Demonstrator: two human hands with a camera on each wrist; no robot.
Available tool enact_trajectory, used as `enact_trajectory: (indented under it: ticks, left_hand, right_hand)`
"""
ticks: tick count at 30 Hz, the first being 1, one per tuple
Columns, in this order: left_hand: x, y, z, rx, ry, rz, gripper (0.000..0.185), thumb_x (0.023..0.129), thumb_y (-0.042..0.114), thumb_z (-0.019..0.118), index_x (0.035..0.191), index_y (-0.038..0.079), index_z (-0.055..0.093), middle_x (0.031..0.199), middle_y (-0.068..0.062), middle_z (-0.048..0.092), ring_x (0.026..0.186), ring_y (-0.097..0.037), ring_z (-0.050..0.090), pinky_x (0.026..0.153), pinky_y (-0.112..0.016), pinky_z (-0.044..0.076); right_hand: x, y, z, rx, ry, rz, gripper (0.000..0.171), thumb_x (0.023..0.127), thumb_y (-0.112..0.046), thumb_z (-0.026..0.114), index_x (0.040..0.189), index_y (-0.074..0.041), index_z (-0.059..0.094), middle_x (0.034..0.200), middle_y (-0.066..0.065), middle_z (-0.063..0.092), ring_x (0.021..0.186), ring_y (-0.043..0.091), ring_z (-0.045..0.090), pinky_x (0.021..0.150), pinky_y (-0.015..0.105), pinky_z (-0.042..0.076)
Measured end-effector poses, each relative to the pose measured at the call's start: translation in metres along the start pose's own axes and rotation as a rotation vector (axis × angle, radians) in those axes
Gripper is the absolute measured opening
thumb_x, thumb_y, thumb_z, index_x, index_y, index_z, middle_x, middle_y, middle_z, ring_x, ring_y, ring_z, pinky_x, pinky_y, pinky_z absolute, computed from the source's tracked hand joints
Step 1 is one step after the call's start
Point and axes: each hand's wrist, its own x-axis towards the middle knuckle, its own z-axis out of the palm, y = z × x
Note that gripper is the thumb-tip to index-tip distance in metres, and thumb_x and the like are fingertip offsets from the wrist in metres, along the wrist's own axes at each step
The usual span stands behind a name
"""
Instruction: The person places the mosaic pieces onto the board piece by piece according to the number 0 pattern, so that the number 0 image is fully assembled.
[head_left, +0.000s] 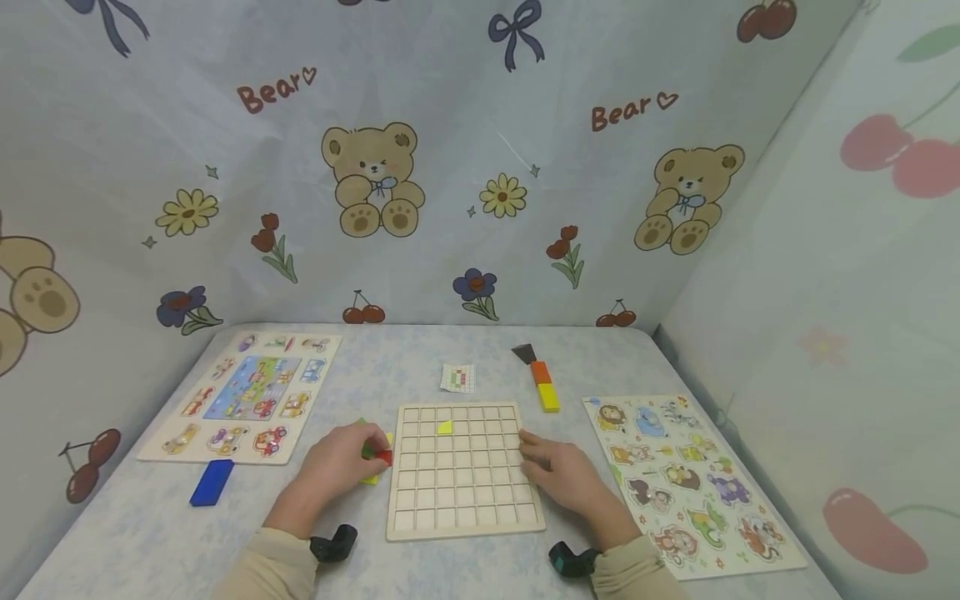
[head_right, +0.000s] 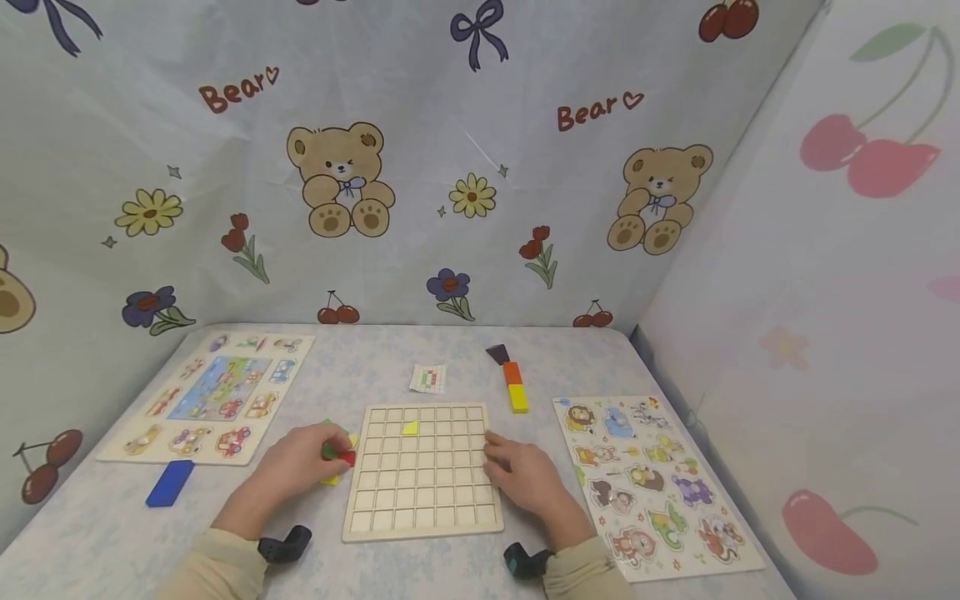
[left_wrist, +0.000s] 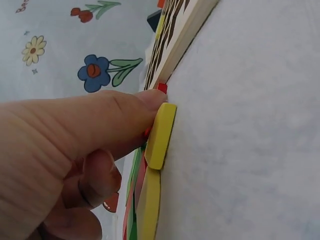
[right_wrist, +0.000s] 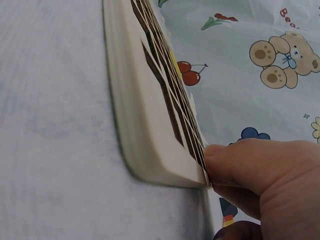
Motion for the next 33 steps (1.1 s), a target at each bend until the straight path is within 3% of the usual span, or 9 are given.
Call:
enact_trajectory:
  ticks: [9,14,19,24,29,33]
  left_hand:
    - [-0.002,0.003,-0.005,0.04,0.025,0.042,0.019,0.081,0.027,0.088,0.091,0.025,0.072,0.089,0.012,0.069,0.078,-0.011,0.056,0.069,-0.034,0.048]
    - [0.003,0.02,-0.009,0.056,0.038,0.097,0.019,0.082,0.03,0.088,0.094,0.027,0.074,0.092,0.013,0.069,0.08,-0.011,0.057,0.073,-0.035,0.049]
    - [0.017,0.049,-0.012,0.076,-0.004,0.165,0.016,0.083,0.032,0.087,0.09,0.03,0.073,0.09,0.015,0.068,0.08,-0.01,0.056,0.071,-0.034,0.049]
    - [0.039,0.071,-0.005,0.055,-0.036,0.238,0.016,0.084,0.03,0.086,0.095,0.029,0.074,0.093,0.015,0.07,0.086,-0.009,0.062,0.075,-0.036,0.053]
    - [0.056,0.084,0.008,0.055,-0.062,0.299,0.016,0.086,0.029,0.085,0.097,0.027,0.074,0.097,0.012,0.071,0.089,-0.011,0.065,0.076,-0.037,0.054]
    - [0.063,0.09,0.019,0.042,-0.069,0.278,0.017,0.087,0.029,0.084,0.101,0.025,0.074,0.1,0.009,0.071,0.087,-0.013,0.063,0.075,-0.038,0.053]
  right_hand:
    - [0.001,0.0,0.0,-0.001,-0.013,0.011,0.036,0.099,-0.023,0.069,0.133,-0.011,0.07,0.15,-0.003,0.057,0.141,0.027,0.051,0.114,0.051,0.042]
    - [0.001,0.0,-0.002,-0.019,-0.026,0.015,0.036,0.1,-0.022,0.068,0.133,-0.011,0.07,0.15,-0.002,0.057,0.141,0.028,0.052,0.113,0.05,0.042]
    - [0.001,0.0,-0.002,-0.025,-0.034,0.001,0.037,0.099,-0.022,0.068,0.134,-0.011,0.069,0.15,0.0,0.057,0.141,0.029,0.052,0.113,0.051,0.043]
    - [0.002,0.0,-0.003,-0.035,-0.036,-0.012,0.036,0.1,-0.021,0.068,0.134,-0.012,0.069,0.149,0.0,0.058,0.14,0.03,0.053,0.111,0.05,0.044]
    - [0.002,0.0,-0.003,-0.034,-0.02,-0.004,0.035,0.098,-0.02,0.069,0.132,-0.011,0.071,0.147,-0.001,0.06,0.138,0.03,0.055,0.11,0.05,0.046]
    - [0.002,0.001,-0.001,-0.037,-0.002,0.006,0.034,0.097,-0.019,0.07,0.13,-0.01,0.072,0.145,-0.001,0.061,0.136,0.029,0.057,0.109,0.05,0.047]
